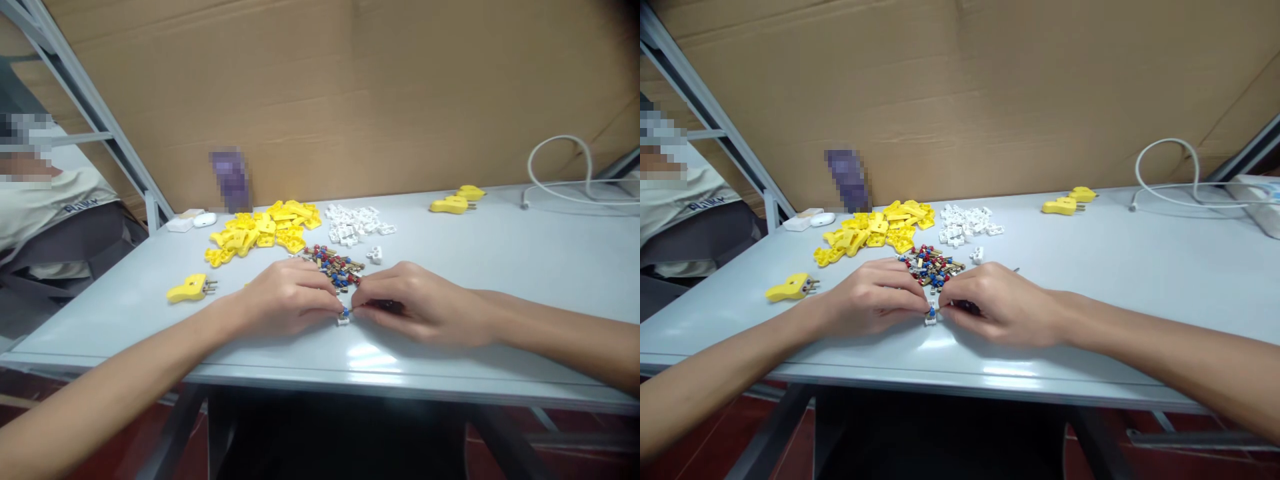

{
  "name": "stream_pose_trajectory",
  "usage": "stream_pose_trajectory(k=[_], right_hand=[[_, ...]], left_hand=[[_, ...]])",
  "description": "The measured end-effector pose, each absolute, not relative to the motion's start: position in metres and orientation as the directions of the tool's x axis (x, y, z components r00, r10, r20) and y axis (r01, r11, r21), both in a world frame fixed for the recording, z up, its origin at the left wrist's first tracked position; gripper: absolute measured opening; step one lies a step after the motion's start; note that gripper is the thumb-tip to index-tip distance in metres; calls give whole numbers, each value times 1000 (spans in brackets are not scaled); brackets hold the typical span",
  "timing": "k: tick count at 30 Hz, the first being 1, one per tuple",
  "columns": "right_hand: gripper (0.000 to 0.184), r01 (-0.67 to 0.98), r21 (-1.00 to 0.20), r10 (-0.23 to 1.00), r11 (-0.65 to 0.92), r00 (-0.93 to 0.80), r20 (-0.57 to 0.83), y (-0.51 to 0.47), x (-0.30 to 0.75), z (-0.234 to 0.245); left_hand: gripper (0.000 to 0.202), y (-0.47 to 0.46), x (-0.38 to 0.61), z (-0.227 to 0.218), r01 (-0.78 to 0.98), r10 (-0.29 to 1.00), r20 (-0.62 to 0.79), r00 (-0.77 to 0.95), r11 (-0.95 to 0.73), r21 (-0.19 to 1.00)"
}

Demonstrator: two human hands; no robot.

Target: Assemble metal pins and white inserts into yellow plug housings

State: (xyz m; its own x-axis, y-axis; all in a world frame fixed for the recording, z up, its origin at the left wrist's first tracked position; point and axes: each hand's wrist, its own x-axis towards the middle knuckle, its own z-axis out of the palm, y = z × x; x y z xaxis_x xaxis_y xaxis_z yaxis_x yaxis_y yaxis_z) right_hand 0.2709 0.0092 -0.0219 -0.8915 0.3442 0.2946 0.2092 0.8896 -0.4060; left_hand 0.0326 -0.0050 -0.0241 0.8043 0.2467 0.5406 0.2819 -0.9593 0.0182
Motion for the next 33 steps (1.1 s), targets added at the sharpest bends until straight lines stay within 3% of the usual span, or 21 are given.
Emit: stream_pose_trajectory(k=[5, 14, 30, 33], right_hand=[[20, 219, -427, 352, 877, -898, 264, 11, 270, -20], [19, 203, -431, 336, 879, -906, 260, 9, 270, -19], [18, 201, -354, 313, 913, -903, 295, 9, 271, -23], [17, 196, -349, 308, 917, -902, 302, 8, 270, -22]], left_hand=[[15, -3, 33, -27, 293, 185, 566, 804, -950, -105], [21, -6, 31, -20, 266, 100, 474, 875, -917, -299], [24, -8, 32, -22, 270, 123, 433, 893, -915, -298], [24, -9, 31, -22, 281, 164, 416, 894, -930, -236]])
